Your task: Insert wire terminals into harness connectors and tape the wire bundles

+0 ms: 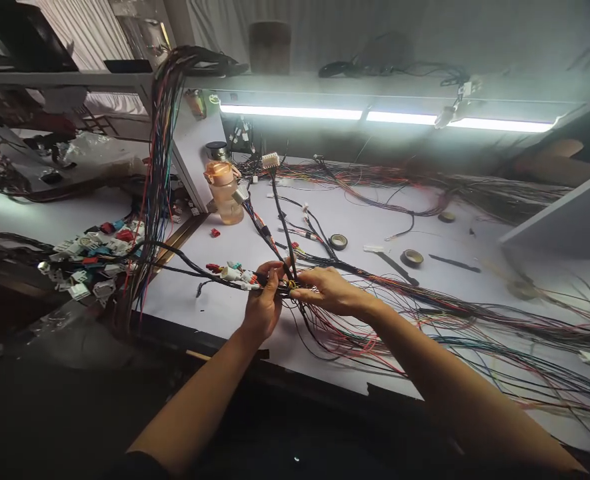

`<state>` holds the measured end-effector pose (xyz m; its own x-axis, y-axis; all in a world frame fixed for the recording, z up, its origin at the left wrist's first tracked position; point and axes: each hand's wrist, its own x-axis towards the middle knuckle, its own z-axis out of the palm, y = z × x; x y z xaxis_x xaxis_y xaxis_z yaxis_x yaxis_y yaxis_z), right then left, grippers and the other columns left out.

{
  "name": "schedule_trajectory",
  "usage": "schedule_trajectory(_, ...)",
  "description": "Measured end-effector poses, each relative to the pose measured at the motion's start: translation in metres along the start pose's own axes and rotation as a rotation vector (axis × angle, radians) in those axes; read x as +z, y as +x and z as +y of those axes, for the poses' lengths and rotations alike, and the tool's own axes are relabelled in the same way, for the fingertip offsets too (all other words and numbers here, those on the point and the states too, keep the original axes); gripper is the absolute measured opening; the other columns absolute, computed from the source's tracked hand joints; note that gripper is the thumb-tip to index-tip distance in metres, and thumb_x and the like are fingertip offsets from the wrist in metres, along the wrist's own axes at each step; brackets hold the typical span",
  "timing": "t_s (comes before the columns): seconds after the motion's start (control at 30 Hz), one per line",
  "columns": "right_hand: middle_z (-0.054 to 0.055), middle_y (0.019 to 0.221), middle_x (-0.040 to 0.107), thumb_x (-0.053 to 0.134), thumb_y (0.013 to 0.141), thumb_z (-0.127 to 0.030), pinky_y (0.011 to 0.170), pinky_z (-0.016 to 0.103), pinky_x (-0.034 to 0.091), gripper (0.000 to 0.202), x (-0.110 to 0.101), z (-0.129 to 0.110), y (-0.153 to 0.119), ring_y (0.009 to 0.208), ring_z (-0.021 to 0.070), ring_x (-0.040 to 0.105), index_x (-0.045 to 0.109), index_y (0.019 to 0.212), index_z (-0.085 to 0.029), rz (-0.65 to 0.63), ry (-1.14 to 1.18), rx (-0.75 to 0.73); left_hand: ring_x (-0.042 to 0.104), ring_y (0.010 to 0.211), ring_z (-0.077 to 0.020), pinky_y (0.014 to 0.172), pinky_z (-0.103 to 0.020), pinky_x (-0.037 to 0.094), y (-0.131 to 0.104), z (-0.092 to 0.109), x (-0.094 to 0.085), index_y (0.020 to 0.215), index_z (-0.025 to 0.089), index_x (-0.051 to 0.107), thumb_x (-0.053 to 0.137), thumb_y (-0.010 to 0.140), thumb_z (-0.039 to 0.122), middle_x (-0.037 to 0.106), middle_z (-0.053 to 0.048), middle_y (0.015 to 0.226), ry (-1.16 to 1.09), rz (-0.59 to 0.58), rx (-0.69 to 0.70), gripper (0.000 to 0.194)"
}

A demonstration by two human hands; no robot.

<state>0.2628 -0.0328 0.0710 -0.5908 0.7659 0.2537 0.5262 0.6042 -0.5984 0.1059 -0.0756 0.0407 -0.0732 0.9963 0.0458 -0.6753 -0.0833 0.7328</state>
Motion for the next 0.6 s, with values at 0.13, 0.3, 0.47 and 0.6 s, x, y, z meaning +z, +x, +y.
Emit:
schedule_trajectory(0.13,0.002,0.072,0.066,0.06,0.089,-0.044,0.087,0.04,0.032,0.027,-0.003,-0.004,-0.004,0.077,0.0192,0.055,0.064,0.074,-0.022,0.026,-0.354,-0.086,0.06,0.117,-0.0239,0.103,-0.043,0.04,0.005,0.0,0.003,0.098,0.023,0.06,0.067,0.084,0.034,0.07,-0.005,0.117,-0.033,0.015,0.048,0.019)
schedule_trajectory(0.3,0.004,0.073,0.065,0.052,0.094,-0.038,0.099,0.043,0.025,0.027,0.023,-0.008,-0.024,0.084,0.0208,0.053,0.063,0.075,-0.021,0.247,-0.532,-0.07,0.065,0.109,-0.023,0.104,-0.045,0.041,0.009,-0.01,0.004,0.094,0.022,0.059,0.066,0.084,0.035,0.073,-0.005,0.106,-0.182,0.149,-0.036,0.018)
schedule_trajectory(0.47,0.005,0.075,0.065,0.043,0.097,-0.048,0.076,0.034,0.035,0.04,0.033,-0.004,-0.031,0.073,0.018,0.052,0.066,0.079,-0.021,0.172,-0.354,0.015,0.065,0.11,-0.0237,0.103,-0.045,0.042,0.005,-0.014,-0.001,0.09,0.021,0.058,0.068,0.083,0.036,0.071,-0.005,0.11,-0.173,0.112,-0.084,0.019)
schedule_trajectory(0.6,0.004,0.073,0.066,0.04,0.095,-0.055,0.069,0.031,0.033,0.044,0.027,-0.004,-0.011,0.072,0.0177,0.053,0.069,0.083,-0.024,0.204,-0.146,0.089,0.063,0.112,-0.0228,0.103,-0.042,0.042,0.001,-0.011,-0.004,0.088,0.021,0.062,0.069,0.082,0.036,0.072,-0.004,0.107,-0.106,0.044,-0.026,0.018)
